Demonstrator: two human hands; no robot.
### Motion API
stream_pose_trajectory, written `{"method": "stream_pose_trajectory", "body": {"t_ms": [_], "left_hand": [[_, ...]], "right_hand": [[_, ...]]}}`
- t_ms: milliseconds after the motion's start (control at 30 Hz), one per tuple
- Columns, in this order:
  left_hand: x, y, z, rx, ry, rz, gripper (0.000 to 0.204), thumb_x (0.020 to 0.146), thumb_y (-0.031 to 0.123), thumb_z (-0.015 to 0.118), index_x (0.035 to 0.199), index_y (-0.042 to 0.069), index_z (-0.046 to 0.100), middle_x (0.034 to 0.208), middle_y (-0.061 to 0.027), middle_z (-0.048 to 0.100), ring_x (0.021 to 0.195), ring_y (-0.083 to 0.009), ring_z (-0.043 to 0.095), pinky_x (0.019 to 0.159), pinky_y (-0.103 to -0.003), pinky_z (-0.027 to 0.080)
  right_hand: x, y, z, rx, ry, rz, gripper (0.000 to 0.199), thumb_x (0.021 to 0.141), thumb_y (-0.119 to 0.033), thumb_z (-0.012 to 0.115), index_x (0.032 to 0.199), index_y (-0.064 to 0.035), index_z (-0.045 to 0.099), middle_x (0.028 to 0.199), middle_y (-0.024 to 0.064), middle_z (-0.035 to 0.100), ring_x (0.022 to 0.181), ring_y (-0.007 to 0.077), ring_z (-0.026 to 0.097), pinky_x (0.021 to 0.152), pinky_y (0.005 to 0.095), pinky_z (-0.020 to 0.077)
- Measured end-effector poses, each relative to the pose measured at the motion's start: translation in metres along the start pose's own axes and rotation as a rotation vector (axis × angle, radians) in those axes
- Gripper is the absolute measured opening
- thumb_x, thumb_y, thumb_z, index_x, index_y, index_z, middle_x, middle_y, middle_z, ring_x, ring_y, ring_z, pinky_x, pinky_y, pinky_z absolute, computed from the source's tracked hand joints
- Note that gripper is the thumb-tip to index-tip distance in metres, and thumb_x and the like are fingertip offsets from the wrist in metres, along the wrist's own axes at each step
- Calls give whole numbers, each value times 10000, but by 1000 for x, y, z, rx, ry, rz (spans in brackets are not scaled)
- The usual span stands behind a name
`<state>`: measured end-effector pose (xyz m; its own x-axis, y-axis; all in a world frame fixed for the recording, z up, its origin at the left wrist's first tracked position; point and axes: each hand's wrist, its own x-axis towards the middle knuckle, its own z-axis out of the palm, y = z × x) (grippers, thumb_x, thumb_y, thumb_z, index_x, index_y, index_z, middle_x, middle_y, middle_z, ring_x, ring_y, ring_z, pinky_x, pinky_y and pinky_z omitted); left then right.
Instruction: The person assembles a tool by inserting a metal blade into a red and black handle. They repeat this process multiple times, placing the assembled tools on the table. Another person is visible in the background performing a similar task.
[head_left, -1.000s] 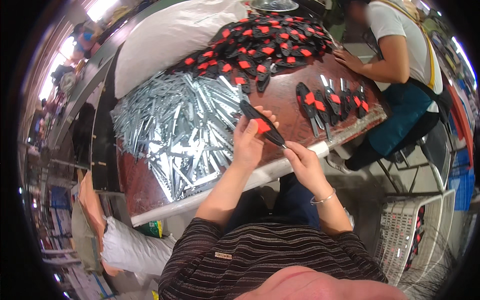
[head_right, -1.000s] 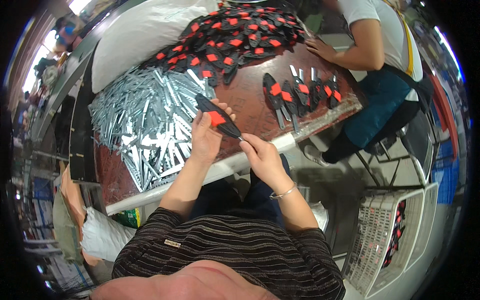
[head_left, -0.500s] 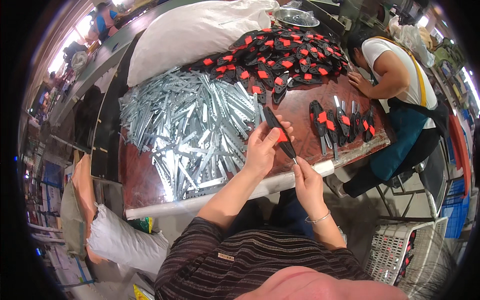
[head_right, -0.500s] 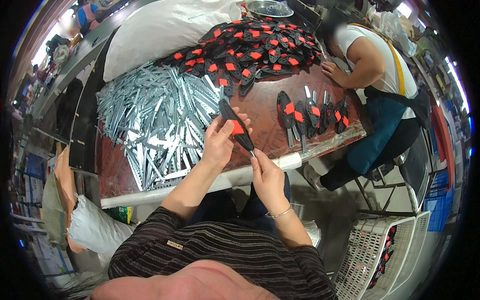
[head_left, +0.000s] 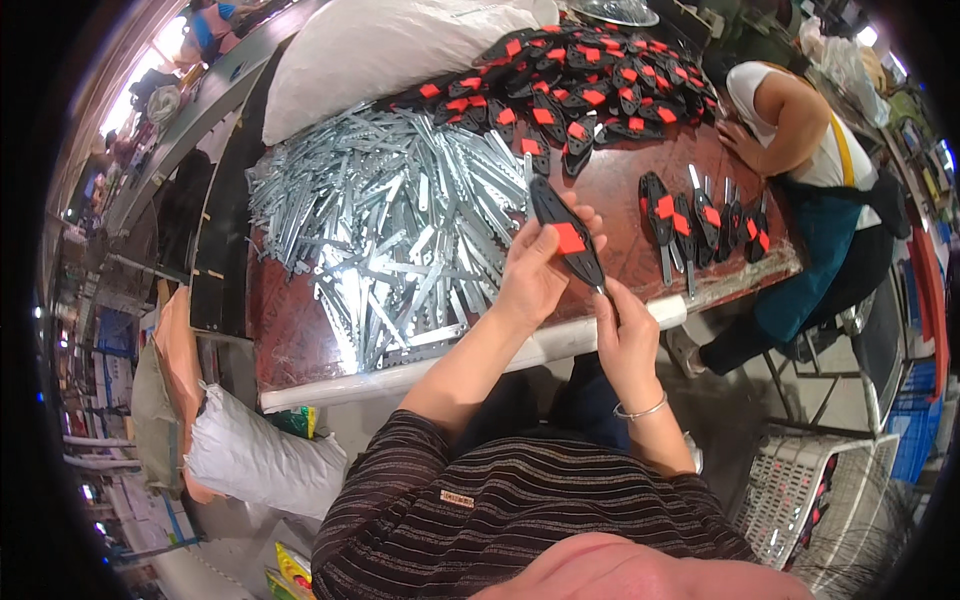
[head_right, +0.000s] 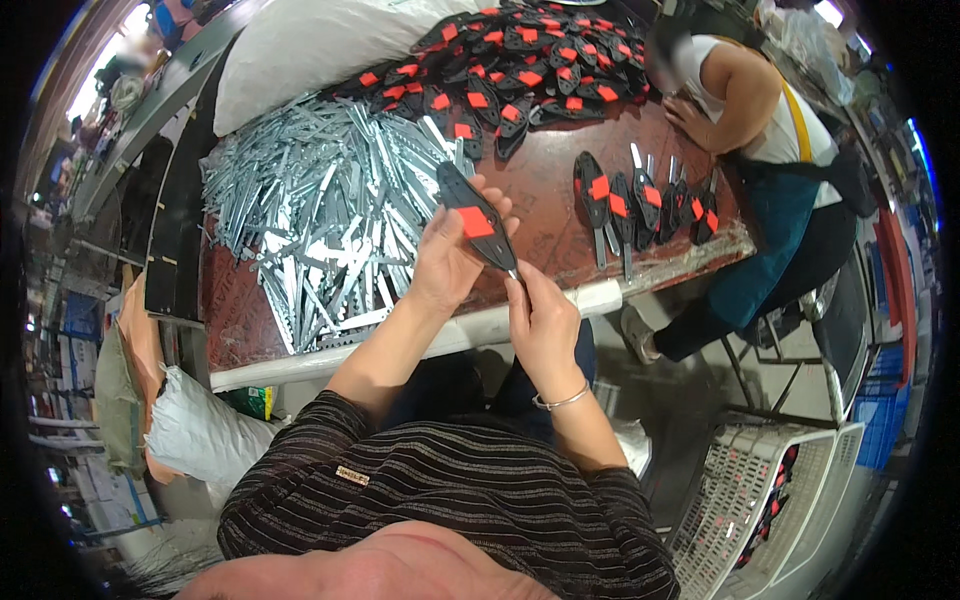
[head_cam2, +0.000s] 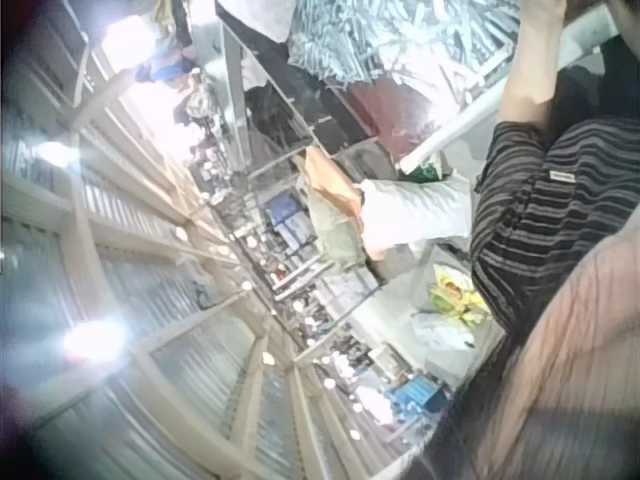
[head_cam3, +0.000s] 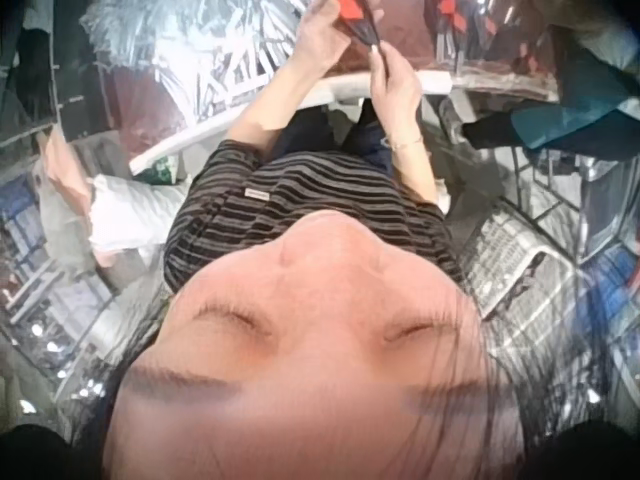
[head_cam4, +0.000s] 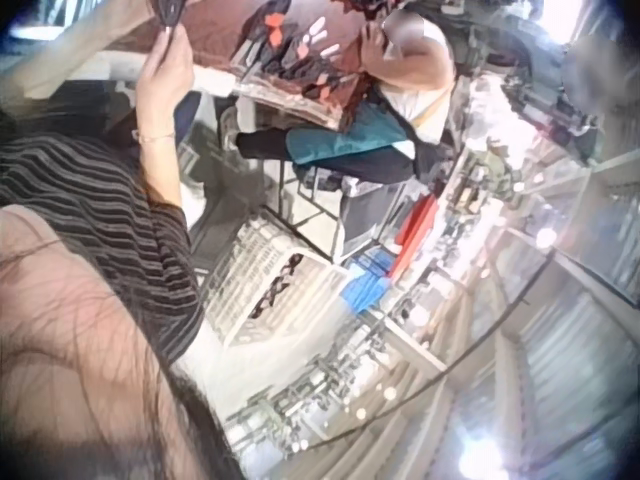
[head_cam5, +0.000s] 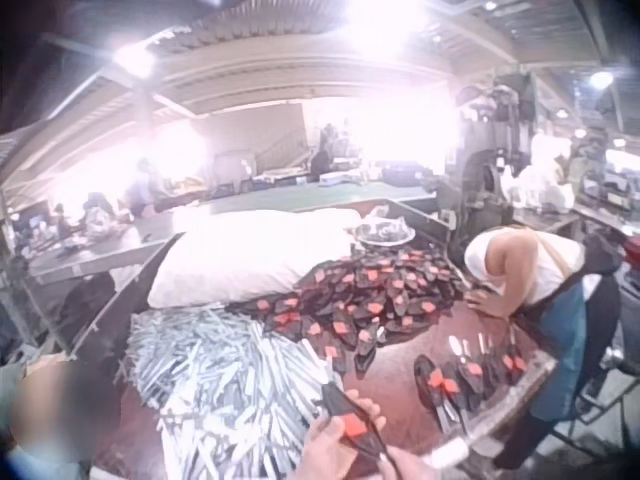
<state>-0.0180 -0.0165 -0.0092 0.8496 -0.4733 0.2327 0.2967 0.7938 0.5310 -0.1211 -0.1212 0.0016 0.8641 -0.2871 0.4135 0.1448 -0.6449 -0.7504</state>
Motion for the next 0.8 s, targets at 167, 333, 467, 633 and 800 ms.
{"method": "stream_pose_trajectory", "body": {"t_ms": [167,333,467,633,800], "left_hand": [[1,6,-3,-77,-66,14,532,893,301,552,1312,34,363,1204,-88,512,1155,-241,489,999,-431,405],[0,8,0,-24,-89,35,555,881,316,570,1309,28,364,1180,-88,520,1108,-229,510,973,-414,426],[0,7,0,-17,-60,42,543,885,313,568,1295,16,372,1138,-87,528,1055,-224,527,928,-403,453],[-6,-1,5,82,9,2,544,876,332,580,1272,13,388,1109,-81,530,1032,-221,533,899,-392,470],[-4,-9,7,102,22,-7,529,888,336,560,1274,23,381,1147,-91,518,1056,-224,529,929,-391,460]], "right_hand": [[1,-10,-17,127,-121,48,229,866,-119,567,1069,-13,579,794,165,617,671,314,601,587,341,463],[-5,-14,-24,91,-170,93,254,864,-114,568,1091,0,562,808,176,616,679,319,607,596,347,469],[-12,-17,-17,113,-112,57,243,865,-113,563,1079,2,557,819,191,611,690,343,603,588,366,466],[-6,-14,-8,124,-108,122,173,864,-109,558,988,11,549,783,199,589,687,372,582,576,392,453],[-3,-6,-10,175,-109,155,165,861,-112,565,966,14,542,744,187,564,663,360,565,575,365,447]]}}
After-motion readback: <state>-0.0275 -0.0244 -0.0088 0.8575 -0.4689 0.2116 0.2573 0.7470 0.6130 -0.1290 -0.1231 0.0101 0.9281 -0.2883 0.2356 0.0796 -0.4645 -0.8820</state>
